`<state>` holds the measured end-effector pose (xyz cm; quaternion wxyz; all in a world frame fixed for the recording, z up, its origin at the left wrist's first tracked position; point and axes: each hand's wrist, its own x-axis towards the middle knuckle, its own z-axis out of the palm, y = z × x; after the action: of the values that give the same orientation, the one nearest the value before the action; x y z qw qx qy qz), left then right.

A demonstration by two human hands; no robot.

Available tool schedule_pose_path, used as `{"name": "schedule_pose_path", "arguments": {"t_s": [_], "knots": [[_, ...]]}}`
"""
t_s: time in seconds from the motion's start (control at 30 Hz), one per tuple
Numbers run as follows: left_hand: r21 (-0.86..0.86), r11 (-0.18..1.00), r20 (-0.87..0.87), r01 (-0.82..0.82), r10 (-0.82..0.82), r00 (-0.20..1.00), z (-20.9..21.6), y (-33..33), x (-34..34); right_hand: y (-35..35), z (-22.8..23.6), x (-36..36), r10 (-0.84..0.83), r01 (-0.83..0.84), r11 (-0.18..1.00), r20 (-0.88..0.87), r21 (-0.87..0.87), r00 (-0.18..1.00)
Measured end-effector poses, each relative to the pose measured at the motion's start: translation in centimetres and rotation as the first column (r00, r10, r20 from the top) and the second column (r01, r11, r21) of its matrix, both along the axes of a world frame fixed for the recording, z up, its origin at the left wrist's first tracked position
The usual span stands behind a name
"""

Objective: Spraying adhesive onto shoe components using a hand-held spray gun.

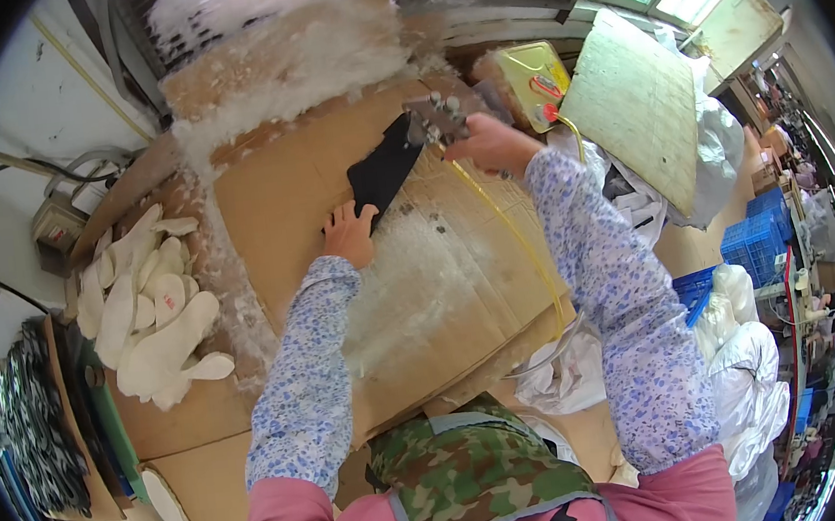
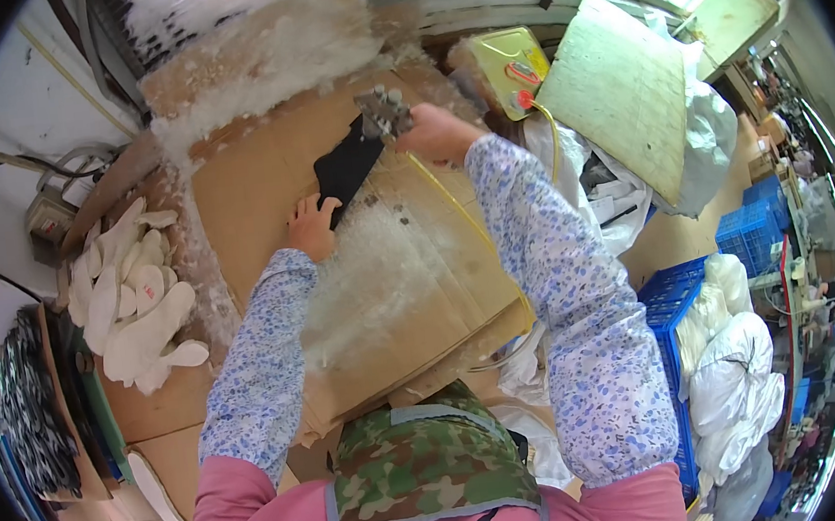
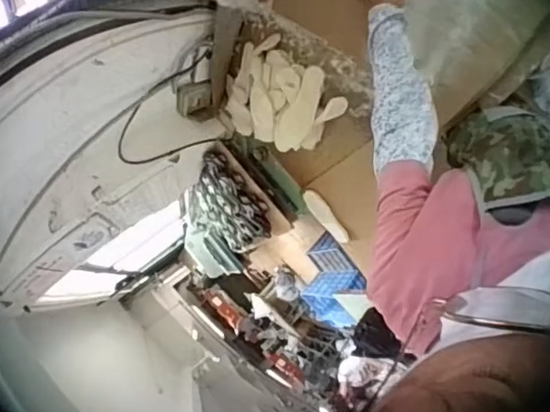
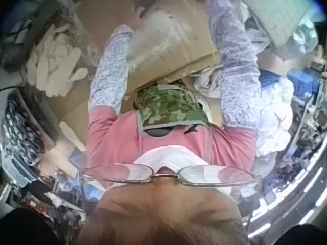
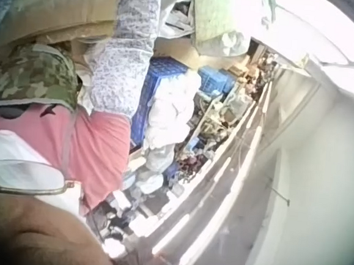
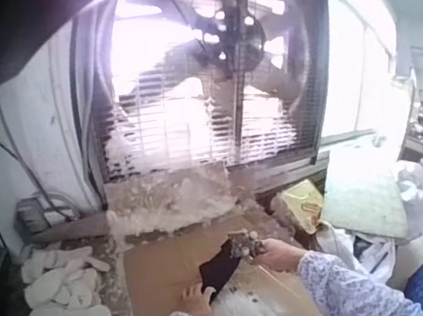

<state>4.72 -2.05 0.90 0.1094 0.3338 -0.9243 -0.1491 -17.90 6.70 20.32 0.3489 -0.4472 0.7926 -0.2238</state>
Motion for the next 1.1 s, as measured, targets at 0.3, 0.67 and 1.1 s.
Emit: {"name": "schedule_pose_path", "arguments": {"t_s": [0.3,0.67,1.1], "knots": [[0.147,0.97,-0.025,0.194,-0.192,0.981,2.2,0.0,0.4,6.4,-7.7,-1.7,-0.164,0.181,0.98,0.179,-0.079,0.97],[0.33,0.914,-0.21,-0.235,0.313,0.926,-0.5,-1.2,-3.7,12.1,-4.7,-5.1,-0.09,0.149,0.982,0.41,-0.114,0.908],[0.424,0.905,-0.262,0.032,0.089,0.961,-0.3,-2.5,-3.0,17.4,6.0,-14.6,0.357,-0.307,0.934,-0.441,0.184,0.824]]}}
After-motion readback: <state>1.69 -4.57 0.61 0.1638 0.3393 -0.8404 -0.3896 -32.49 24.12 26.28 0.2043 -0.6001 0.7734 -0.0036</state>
